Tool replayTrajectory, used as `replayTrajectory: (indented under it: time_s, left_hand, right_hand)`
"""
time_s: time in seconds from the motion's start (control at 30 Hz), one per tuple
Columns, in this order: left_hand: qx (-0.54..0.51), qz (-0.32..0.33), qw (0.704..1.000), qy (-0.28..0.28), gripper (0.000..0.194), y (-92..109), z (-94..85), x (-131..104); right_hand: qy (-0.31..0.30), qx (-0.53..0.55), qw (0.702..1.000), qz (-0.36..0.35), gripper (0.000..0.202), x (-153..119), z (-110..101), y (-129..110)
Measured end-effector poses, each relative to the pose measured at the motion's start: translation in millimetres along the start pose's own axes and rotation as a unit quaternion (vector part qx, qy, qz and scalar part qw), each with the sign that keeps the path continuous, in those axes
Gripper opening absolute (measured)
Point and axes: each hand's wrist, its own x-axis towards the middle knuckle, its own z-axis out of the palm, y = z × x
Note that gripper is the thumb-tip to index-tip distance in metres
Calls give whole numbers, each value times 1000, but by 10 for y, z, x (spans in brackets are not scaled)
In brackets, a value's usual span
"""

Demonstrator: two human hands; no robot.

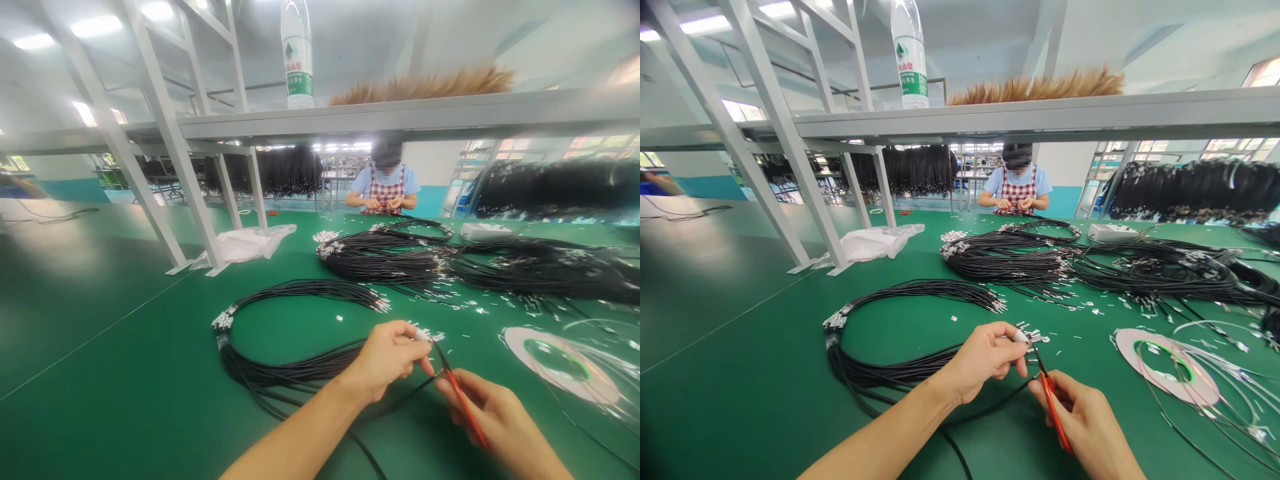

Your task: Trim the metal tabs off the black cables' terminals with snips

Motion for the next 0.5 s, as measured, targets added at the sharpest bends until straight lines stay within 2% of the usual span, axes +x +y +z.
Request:
replayTrajectory:
  time_s: [0.13,0.27,0.33,0.4,0.5]
  left_hand:
    - [-16,-12,1000,-24,17,18,-44,-1]
    - [-81,-76,988,-110,22,48,-142,7]
    - [-97,-103,981,-132,23,55,-147,8]
    - [-62,-80,990,-101,22,59,-104,1]
    - [49,24,999,4,18,66,-17,-20]
  right_hand:
    - [3,-3,1000,-10,39,2,-33,7]
    - [-54,-14,998,-18,38,40,-103,20]
    - [-78,-17,997,-17,40,66,-121,51]
    - [-82,-18,996,-14,46,87,-122,87]
    - [-81,-14,997,-8,52,108,-119,100]
